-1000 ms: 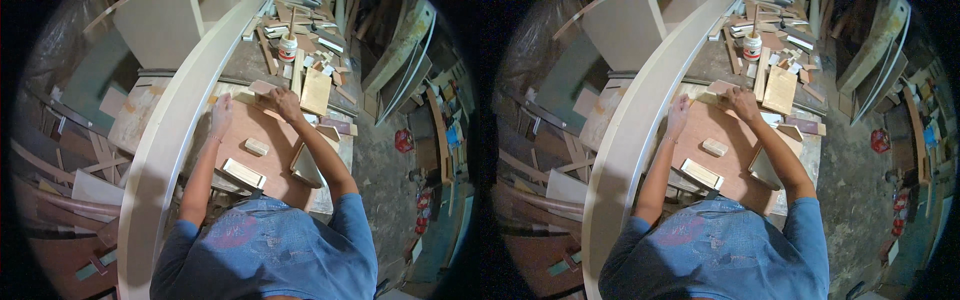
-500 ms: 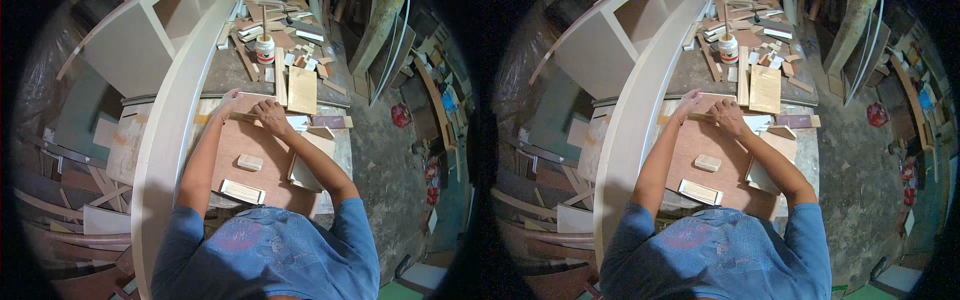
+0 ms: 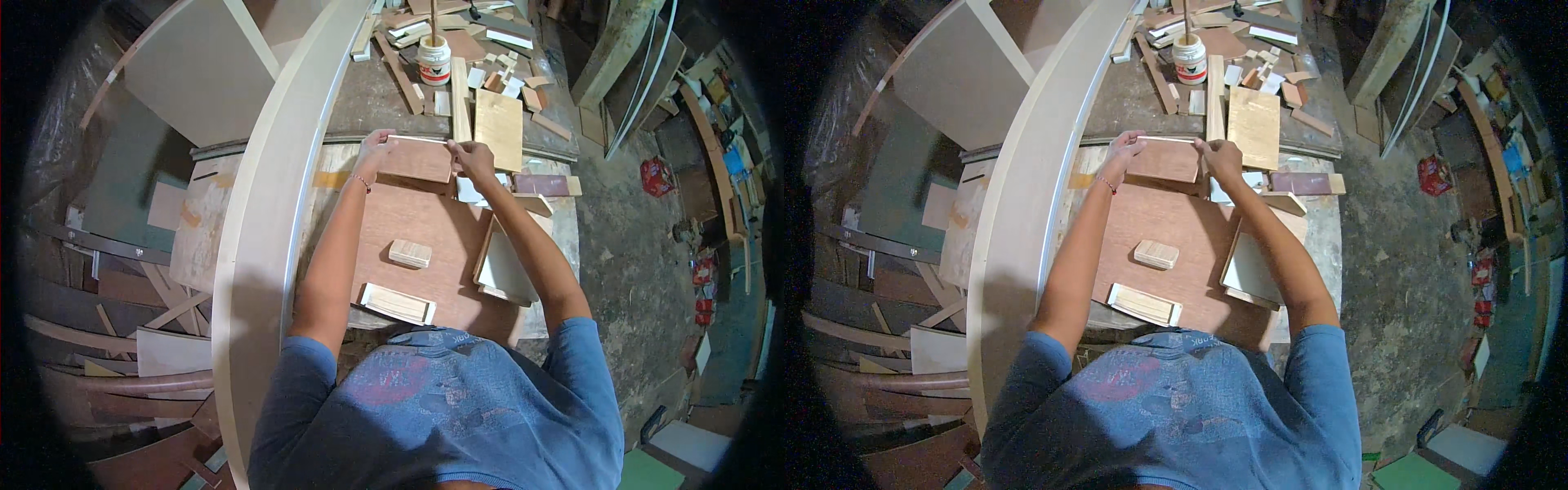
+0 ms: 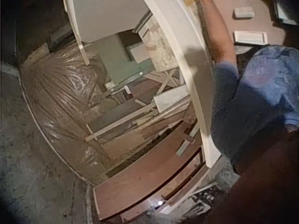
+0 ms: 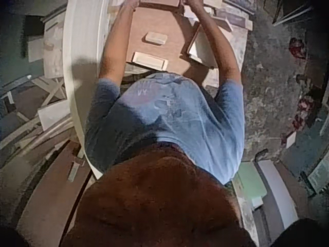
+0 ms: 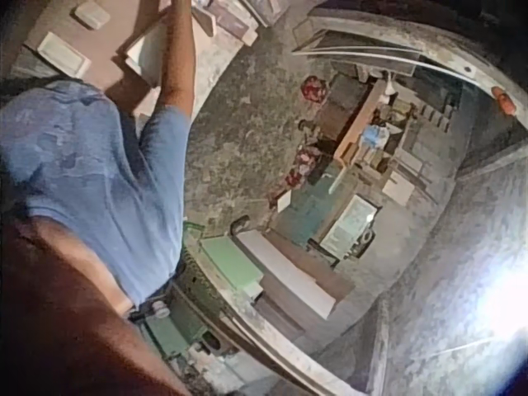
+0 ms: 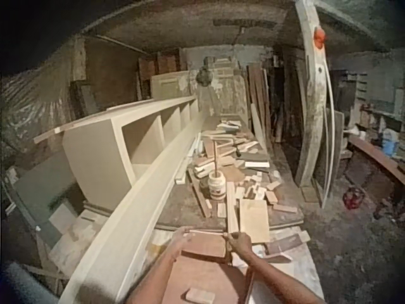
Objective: The person assembles small wooden boxes by hand in a workshop. They pick up various pre-cut wooden pieces, align them to form box structures, and place the assembled units on a workbench. The person handles multiple pieces of wood, fitting them together to create small rectangular containers.
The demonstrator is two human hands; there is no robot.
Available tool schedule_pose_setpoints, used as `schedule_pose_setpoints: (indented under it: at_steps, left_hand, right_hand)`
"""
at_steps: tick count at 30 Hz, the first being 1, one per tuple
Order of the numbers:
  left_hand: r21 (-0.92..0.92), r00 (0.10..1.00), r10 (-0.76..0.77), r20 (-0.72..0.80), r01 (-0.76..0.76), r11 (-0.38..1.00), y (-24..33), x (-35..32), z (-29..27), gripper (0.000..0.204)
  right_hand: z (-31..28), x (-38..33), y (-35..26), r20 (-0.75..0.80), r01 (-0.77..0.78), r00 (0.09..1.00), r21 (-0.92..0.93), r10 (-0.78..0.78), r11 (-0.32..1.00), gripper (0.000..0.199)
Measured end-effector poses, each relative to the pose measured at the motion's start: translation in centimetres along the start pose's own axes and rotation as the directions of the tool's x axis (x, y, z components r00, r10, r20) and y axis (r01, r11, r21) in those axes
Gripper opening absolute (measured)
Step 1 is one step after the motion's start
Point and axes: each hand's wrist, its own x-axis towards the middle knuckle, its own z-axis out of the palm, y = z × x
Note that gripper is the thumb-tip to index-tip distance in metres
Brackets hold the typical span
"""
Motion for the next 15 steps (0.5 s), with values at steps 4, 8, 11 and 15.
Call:
schedule_pose_setpoints:
  at_steps: [4, 8, 11, 15]
  left_hand:
    - [-0.067, 0.999, -0.024, 0.022, 0.025, 0.997, -0.1, 0.1, 0.0, 0.029]
    - [-0.063, 0.999, -0.037, 0.018, 0.038, 0.997, -0.6, 0.3, -0.1, 0.026]
    - [-0.057, 0.999, -0.050, 0.016, 0.051, 0.997, -0.3, -0.1, 0.3, 0.025]
    - [-0.061, 0.999, -0.046, 0.011, 0.047, 0.997, 0.0, -0.1, 0.2, 0.027]
  right_hand:
    - [0.0, 0.3, 0.0, 0.022, -0.034, 0.999, 0.078, 0.033, 0.996, 0.041]
    - [-0.2, -0.2, -0.8, 0.029, -0.042, 0.999, 0.036, 0.041, 0.998, 0.039]
    - [-0.6, -0.1, -0.6, 0.022, -0.032, 0.999, 0.007, 0.032, 0.999, 0.037]
    - [-0.3, -0.4, -1.2, 0.018, -0.043, 0.999, 0.059, 0.042, 0.997, 0.034]
